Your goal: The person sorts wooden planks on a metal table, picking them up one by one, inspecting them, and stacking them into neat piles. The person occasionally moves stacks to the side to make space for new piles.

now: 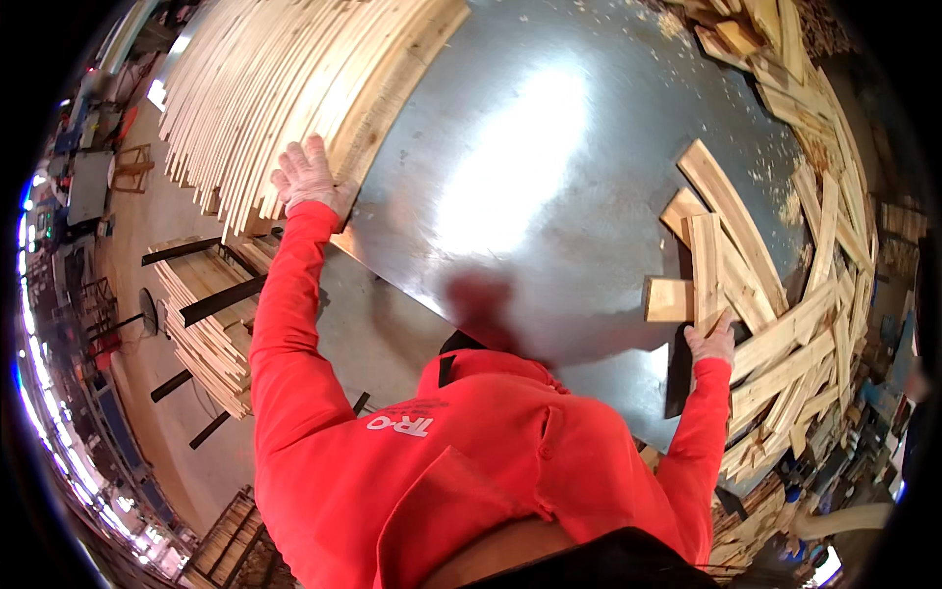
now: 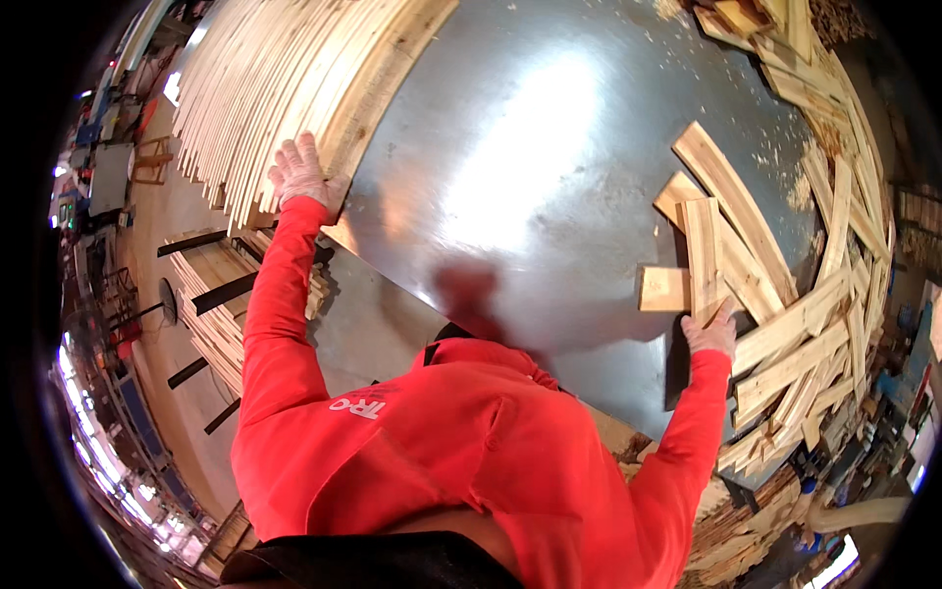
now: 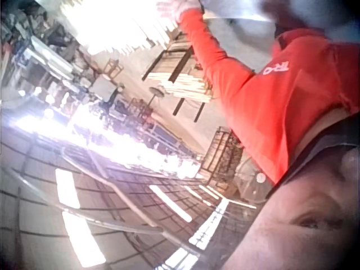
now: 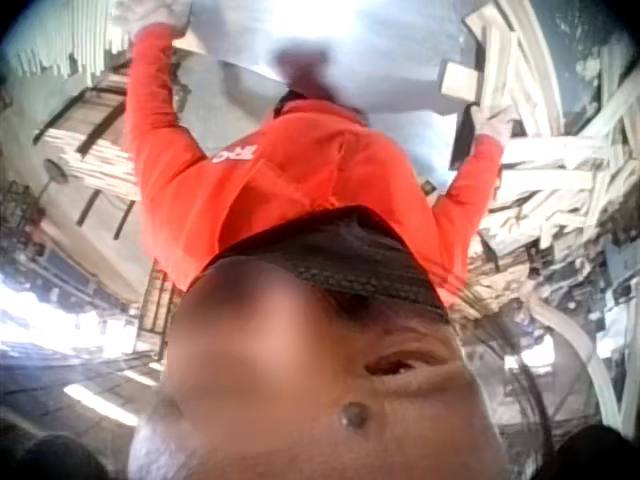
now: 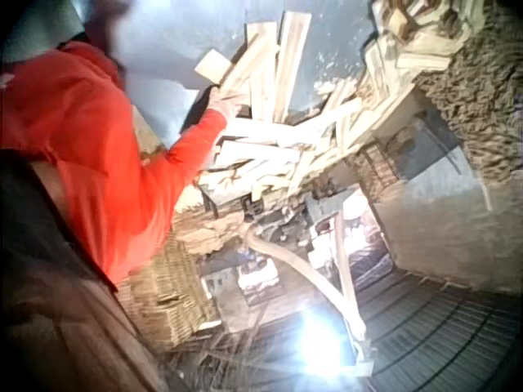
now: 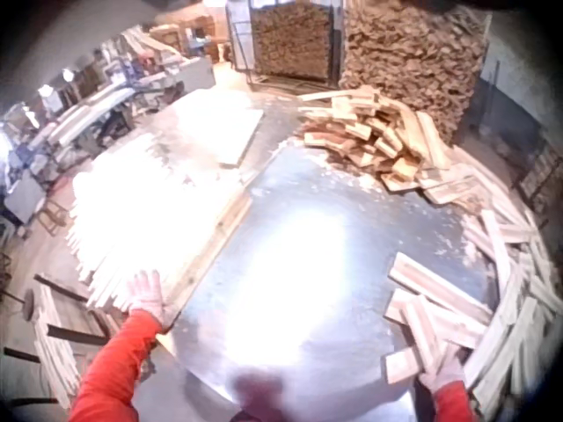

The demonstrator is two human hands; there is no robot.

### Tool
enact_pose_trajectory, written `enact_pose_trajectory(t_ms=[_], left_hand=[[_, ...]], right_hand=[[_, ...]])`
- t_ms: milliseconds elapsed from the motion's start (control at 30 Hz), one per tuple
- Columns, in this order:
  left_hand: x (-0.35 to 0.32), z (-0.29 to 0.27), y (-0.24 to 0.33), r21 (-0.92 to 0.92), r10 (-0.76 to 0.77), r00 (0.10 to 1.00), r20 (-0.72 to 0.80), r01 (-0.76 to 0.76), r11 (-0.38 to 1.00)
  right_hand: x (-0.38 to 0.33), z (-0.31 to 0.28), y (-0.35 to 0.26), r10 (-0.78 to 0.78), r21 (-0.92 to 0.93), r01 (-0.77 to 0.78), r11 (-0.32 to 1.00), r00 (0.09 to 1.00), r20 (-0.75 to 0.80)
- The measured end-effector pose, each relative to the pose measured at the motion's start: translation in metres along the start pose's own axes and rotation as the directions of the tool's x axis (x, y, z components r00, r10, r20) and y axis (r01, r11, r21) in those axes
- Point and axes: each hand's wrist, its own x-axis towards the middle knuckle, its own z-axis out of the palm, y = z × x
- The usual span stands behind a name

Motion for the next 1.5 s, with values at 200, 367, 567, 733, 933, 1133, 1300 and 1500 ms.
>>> enact_pose_trajectory(t_ms=[200, 367, 567, 733, 933, 1133, 1300, 1500], left_hand=[[0.021, -0.005, 0.030, -0.002, -0.089, 0.988, 0.124, 0.090, 0.996], [0.052, 0.006, 0.022, -0.071, -0.226, 0.965, 0.130, 0.236, 0.969], [0.082, 0.013, 0.007, -0.047, -0.248, 0.964, 0.095, 0.253, 0.966], [0.124, 0.049, -0.023, 0.049, -0.289, 0.957, -0.026, 0.290, 0.956], [0.156, 0.046, -0.034, 0.045, -0.245, 0.970, 0.009, 0.244, 0.969], [0.161, 0.023, -0.005, 0.024, -0.225, 0.962, -0.155, 0.231, 0.973], [0.002, -0.016, 0.175, -0.789, 0.469, 0.863, -0.189, -0.417, 0.450], [-0.142, -0.093, 0.313, -0.815, 0.913, 0.346, 0.215, 0.579, -0.028]], right_hand=[[-0.032, 0.012, -0.120, -0.222, 0.584, 0.191, 0.788, 0.975, -0.020], [-0.056, -0.033, -0.263, -0.593, 0.888, -0.037, 0.459, 0.731, 0.337], [-0.047, -0.008, -0.280, -0.742, 0.893, -0.102, 0.438, 0.520, 0.423], [-0.067, -0.009, -0.252, -0.725, 0.891, -0.228, 0.393, 0.519, 0.453], [-0.085, 0.010, -0.188, -0.590, 0.830, -0.377, 0.410, 0.585, 0.557], [-0.059, 0.011, -0.157, -0.551, 0.830, -0.445, 0.336, 0.622, 0.556], [-0.017, -0.048, -0.183, -0.820, 0.711, -0.558, -0.428, 0.570, -0.047], [0.073, -0.065, -0.099, -0.696, 0.672, 0.591, 0.447, 0.701, -0.155]])
